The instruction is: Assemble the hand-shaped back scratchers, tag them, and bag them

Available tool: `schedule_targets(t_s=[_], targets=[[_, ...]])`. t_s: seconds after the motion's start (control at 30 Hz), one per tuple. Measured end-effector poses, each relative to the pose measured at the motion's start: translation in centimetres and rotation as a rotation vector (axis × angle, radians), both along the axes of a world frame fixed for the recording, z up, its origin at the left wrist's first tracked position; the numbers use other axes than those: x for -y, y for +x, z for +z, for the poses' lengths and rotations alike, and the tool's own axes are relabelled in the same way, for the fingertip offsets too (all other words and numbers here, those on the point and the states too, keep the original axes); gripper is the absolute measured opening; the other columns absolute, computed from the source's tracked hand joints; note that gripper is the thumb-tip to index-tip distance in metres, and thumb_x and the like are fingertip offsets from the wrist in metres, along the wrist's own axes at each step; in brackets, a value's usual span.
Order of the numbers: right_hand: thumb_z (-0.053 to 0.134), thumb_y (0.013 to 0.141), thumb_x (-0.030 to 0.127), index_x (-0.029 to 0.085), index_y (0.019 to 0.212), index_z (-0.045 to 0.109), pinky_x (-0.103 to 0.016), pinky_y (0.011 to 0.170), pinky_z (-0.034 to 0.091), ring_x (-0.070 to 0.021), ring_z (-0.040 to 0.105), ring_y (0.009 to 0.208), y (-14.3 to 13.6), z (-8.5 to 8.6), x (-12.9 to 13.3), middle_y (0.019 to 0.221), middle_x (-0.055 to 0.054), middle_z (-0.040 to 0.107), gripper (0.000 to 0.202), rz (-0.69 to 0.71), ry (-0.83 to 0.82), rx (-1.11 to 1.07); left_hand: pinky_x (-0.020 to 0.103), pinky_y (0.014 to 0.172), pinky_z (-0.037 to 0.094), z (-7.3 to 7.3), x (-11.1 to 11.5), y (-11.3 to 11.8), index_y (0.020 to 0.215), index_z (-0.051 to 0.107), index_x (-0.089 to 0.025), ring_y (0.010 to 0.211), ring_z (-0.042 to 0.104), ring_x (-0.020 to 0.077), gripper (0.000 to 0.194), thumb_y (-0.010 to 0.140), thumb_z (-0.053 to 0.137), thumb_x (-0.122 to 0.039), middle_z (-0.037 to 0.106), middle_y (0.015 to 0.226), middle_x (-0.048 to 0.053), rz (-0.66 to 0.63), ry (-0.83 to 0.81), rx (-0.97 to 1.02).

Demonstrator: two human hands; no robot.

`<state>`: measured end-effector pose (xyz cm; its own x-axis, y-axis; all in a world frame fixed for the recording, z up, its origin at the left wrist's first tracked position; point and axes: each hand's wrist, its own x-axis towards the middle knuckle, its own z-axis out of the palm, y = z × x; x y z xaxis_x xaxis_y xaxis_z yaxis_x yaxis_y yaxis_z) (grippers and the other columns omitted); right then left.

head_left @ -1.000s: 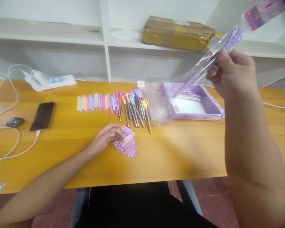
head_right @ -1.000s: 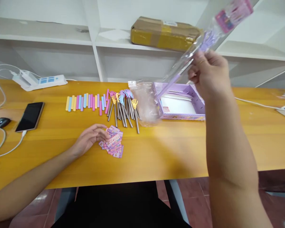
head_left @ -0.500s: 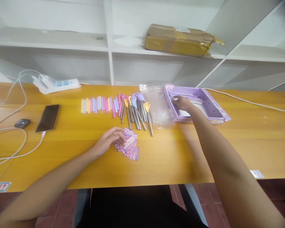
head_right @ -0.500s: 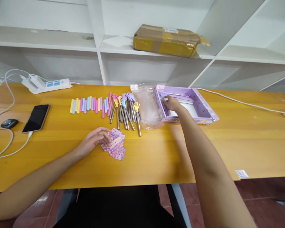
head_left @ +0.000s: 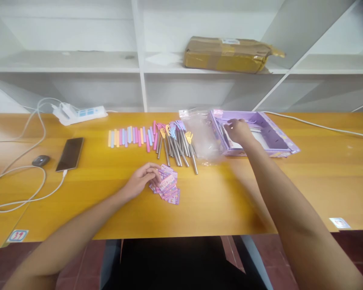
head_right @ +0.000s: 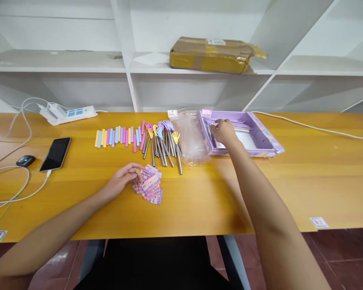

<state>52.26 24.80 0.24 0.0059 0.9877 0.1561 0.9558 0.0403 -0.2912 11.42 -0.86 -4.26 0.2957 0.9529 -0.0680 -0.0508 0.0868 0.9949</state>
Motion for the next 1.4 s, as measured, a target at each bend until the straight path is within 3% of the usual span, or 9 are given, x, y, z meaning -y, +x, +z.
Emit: schedule_targets(t_s=[0.23,0.4,0.53,0.67,0.8,1.0,1.2,1.3,1.4], targets=[[0.040,0.112,0.041,0.015,0.111,0.079,-0.036,0.083,0.049,-0.0292,0.074,0.094,-7.0,3.5,6.9,0.103,-0.016,0.082,0.047,0.305,-0.089,0.133,0.032,0.068,0.057,-0.1,-0.2,0.1,0.119,0.068,-0.019,0.070,0.071,0.0171,0.025,0.102,0.066,-0.037,0.078,0.088,0.003,0.020,0.002,-0.066],[0.053,0.110,0.053,0.015,0.107,0.082,-0.038,0.083,0.051,-0.0348,0.078,0.102,-11.2,2.3,11.5,0.107,-0.022,0.083,0.047,0.412,-0.322,0.307,0.033,0.073,0.058,2.8,-1.1,-2.2,0.113,0.068,-0.019,0.074,0.074,0.0183,0.020,0.099,0.066,-0.034,0.078,0.090,0.004,0.065,0.144,-0.175],[0.056,0.110,0.047,0.010,0.114,0.082,-0.042,0.092,0.055,-0.0401,0.078,0.113,-11.9,0.9,12.5,0.117,-0.029,0.081,0.046,0.414,-0.347,0.353,0.035,0.080,0.058,6.0,-3.2,-7.1,0.113,0.070,-0.019,0.083,0.073,0.0202,0.021,0.101,0.057,-0.030,0.079,0.102,0.007,0.264,0.303,-0.526],[0.057,0.109,0.044,0.009,0.112,0.084,-0.041,0.090,0.056,-0.0398,0.079,0.111,-11.9,0.7,12.8,0.115,-0.030,0.081,0.045,0.392,-0.351,0.344,0.043,0.108,0.054,6.3,-6.7,-12.6,0.120,0.068,-0.018,0.117,0.071,0.0291,0.028,0.097,0.053,-0.024,0.075,0.131,0.015,0.506,0.313,-1.264],[0.059,0.106,0.038,0.012,0.099,0.085,-0.034,0.078,0.052,-0.0320,0.079,0.096,-11.6,0.5,13.1,0.104,-0.024,0.083,0.038,0.370,-0.346,0.256,0.051,0.115,0.050,4.8,-9.3,-16.0,0.115,0.067,-0.012,0.134,0.063,0.0426,0.028,0.095,0.056,-0.029,0.072,0.129,0.028,0.578,0.186,-1.403],[0.057,0.104,0.031,0.018,0.074,0.072,-0.032,0.065,0.039,-0.0206,0.066,0.070,-9.8,1.1,13.7,0.076,-0.013,0.076,0.035,0.324,-0.272,0.014,0.043,0.095,0.054,4.9,-10.2,-18.0,0.097,0.067,-0.016,0.108,0.072,0.0394,0.019,0.090,0.061,-0.033,0.078,0.100,0.021,0.553,0.072,-1.447],[0.058,0.104,0.048,0.022,0.092,0.066,-0.029,0.058,0.035,-0.0150,0.045,0.058,-8.0,2.3,16.7,0.065,0.001,0.055,0.030,0.312,-0.242,-0.589,0.034,0.070,0.044,7.5,-5.2,-17.5,0.083,0.069,-0.021,0.077,0.067,0.0274,0.035,0.097,0.058,-0.051,0.070,0.073,0.006,0.384,0.022,-1.364],[0.080,0.092,0.060,0.023,0.099,0.070,-0.027,0.051,0.021,-0.0107,0.027,0.051,-7.9,1.9,20.3,0.060,0.009,0.036,0.039,0.381,-0.447,-1.243,0.033,0.068,0.041,8.1,0.9,-13.3,0.095,0.070,-0.023,0.073,0.063,0.0235,0.039,0.103,0.052,-0.057,0.070,0.082,0.002,0.194,0.093,-1.113],[0.076,0.095,0.067,0.022,0.096,0.074,-0.028,0.050,0.018,-0.0098,0.027,0.048,-8.6,0.8,24.5,0.060,0.007,0.039,0.045,0.407,-0.574,-1.505,0.034,0.075,0.045,7.4,6.7,-6.8,0.098,0.067,-0.026,0.079,0.063,0.0231,0.036,0.111,0.050,-0.056,0.070,0.088,0.001,0.114,0.107,-0.952]])
